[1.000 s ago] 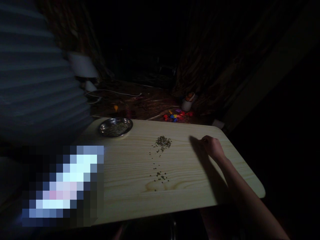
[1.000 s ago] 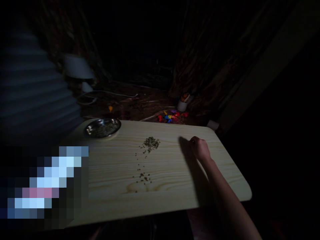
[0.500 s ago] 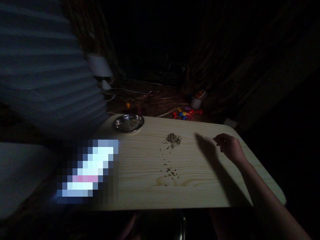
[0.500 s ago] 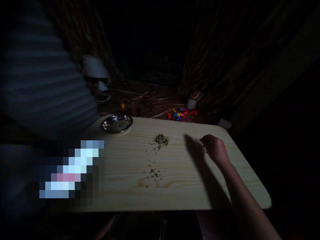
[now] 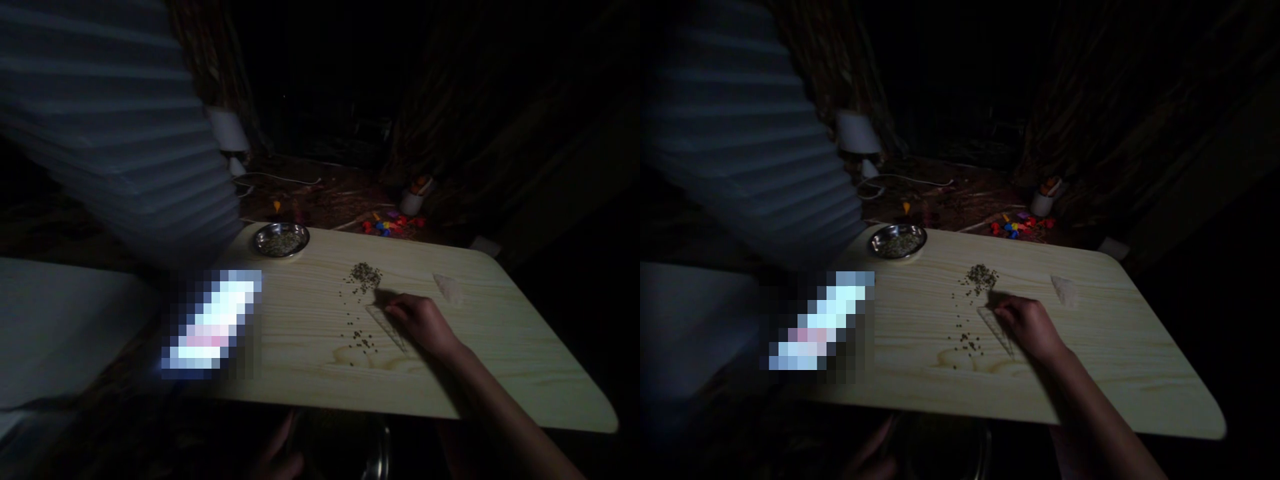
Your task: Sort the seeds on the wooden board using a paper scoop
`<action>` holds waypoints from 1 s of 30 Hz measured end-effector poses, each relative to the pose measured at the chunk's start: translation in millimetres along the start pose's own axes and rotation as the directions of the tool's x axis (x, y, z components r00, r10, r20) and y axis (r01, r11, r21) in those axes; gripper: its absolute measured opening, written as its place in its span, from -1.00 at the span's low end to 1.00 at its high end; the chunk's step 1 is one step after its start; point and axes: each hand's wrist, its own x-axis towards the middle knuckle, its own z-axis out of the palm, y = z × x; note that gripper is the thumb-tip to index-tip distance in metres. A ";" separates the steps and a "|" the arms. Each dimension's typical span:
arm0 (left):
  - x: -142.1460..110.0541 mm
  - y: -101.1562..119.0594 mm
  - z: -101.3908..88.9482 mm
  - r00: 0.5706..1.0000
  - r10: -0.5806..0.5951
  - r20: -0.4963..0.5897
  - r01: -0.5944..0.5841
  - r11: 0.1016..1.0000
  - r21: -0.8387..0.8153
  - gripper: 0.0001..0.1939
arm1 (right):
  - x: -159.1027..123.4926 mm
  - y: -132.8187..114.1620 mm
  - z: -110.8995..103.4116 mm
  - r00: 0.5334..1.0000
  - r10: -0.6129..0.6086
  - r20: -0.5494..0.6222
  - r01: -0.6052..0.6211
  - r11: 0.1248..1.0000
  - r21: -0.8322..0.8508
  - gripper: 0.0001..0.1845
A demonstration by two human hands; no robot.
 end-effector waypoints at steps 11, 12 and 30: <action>-3.1 9.0 -1.5 0.994 -0.095 0.047 0.098 0.993 -0.063 -0.40 | 17.4 -17.9 4.7 0.991 -0.094 0.091 0.097 0.995 -0.032 -0.80; -2.9 7.0 -1.4 0.994 -0.096 0.050 0.099 0.993 -0.060 -0.40 | 17.5 -14.3 1.9 0.994 -0.071 0.080 0.073 0.997 -0.032 -0.79; -2.6 8.3 -3.6 0.997 -0.074 0.038 0.077 0.993 -0.090 -0.41 | 35.1 -12.3 9.9 0.996 -0.069 0.052 0.075 0.991 -0.114 -0.81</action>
